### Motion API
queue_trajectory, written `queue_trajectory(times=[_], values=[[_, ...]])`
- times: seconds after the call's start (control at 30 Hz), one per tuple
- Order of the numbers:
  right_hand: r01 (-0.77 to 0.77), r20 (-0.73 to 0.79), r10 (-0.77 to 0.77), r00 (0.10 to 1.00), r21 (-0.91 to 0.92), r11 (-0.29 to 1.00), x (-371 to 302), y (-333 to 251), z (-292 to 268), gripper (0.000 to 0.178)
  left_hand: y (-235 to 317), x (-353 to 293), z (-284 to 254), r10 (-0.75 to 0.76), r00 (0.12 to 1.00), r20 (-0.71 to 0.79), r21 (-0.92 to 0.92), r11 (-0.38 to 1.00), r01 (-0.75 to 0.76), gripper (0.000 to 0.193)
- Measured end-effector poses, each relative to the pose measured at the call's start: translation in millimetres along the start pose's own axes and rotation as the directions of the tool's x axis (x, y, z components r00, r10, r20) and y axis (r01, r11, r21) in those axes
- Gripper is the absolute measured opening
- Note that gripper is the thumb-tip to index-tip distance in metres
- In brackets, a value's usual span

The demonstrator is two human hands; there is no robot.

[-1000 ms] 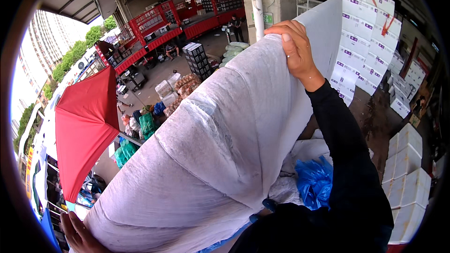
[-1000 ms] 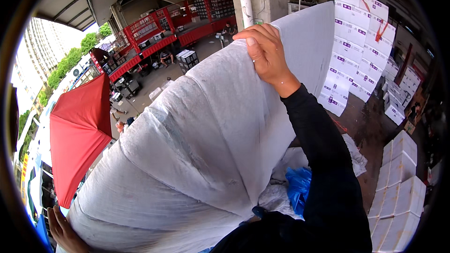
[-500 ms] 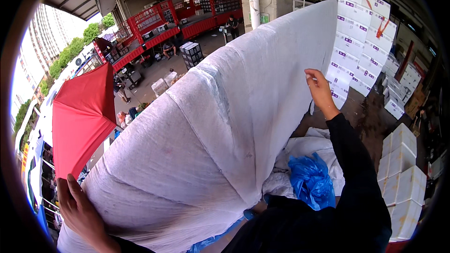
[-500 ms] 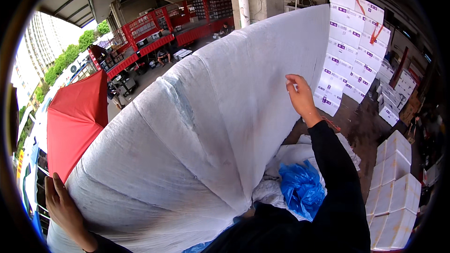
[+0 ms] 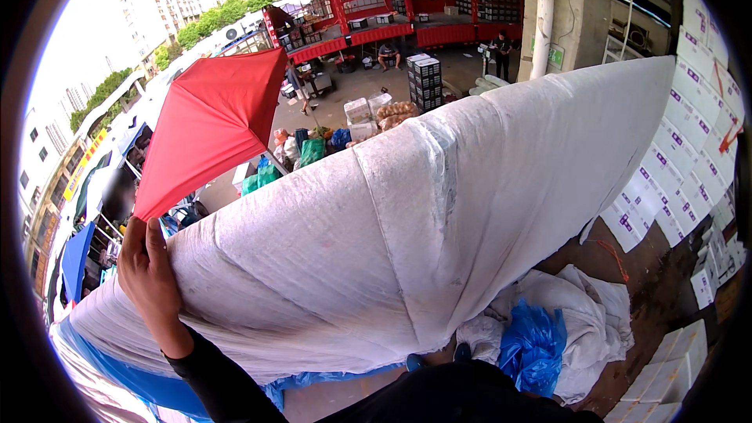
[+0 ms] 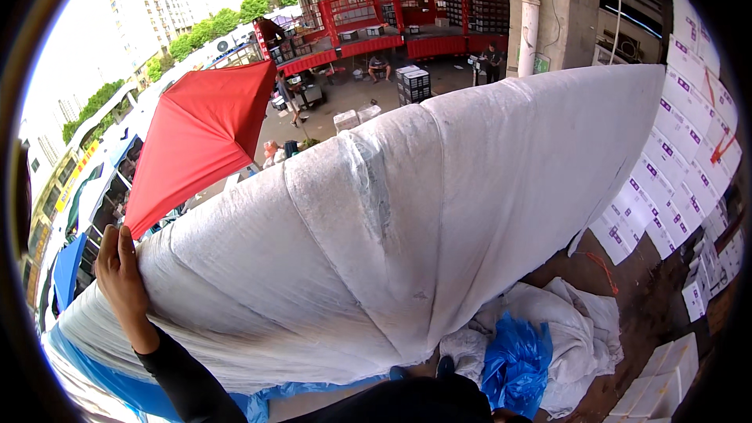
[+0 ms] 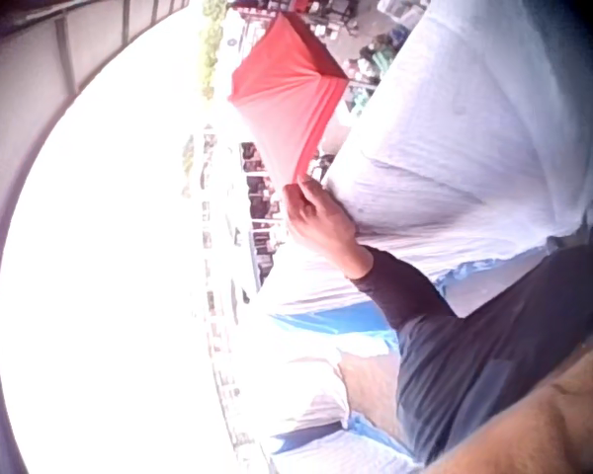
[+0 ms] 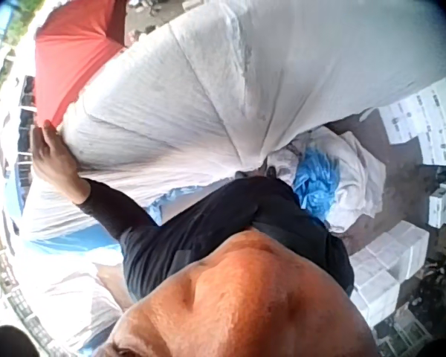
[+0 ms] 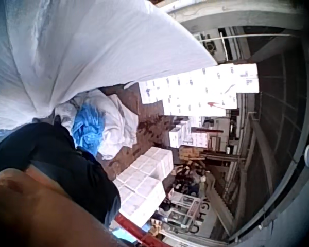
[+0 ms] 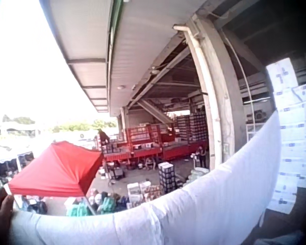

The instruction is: The person moves a white styrofoam box from a stack and places it on the ground. They then walk to a large stack of boxes secured with orange straps and begin to untie the straps using their hands.

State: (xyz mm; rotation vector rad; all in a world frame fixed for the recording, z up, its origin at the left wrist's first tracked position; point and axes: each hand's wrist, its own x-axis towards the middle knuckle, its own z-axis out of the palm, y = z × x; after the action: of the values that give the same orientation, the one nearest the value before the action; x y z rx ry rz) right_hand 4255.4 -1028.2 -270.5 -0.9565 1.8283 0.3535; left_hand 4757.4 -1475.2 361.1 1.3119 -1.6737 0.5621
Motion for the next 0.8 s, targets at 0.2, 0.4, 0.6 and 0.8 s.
queue_trajectory(times=[0.2,0.4,0.6,0.8], values=[[0.258,-0.269,-0.236,0.934,0.049,0.965,20.8,8.7,19.4,0.037,0.4,1.5,5.7,-0.088,0.995,0.056,-0.063,0.994,0.092,0.035],[0.171,-0.258,0.244,0.935,0.929,0.329,15.8,39.6,-110.3,0.033,-3.6,1.1,5.6,-0.087,0.993,0.08,-0.022,0.996,0.089,0.032],[0.258,-0.406,0.265,0.875,0.852,0.455,86.8,105.3,-138.8,0.026,-14.4,2.2,8.6,0.111,0.993,0.037,0.033,0.993,-0.113,0.03],[0.49,-0.575,-0.216,0.789,0.378,0.785,202.2,95.8,-13.7,0.017,-116.7,3.2,-24.9,0.326,0.935,0.143,0.354,0.865,-0.355,0.018]])
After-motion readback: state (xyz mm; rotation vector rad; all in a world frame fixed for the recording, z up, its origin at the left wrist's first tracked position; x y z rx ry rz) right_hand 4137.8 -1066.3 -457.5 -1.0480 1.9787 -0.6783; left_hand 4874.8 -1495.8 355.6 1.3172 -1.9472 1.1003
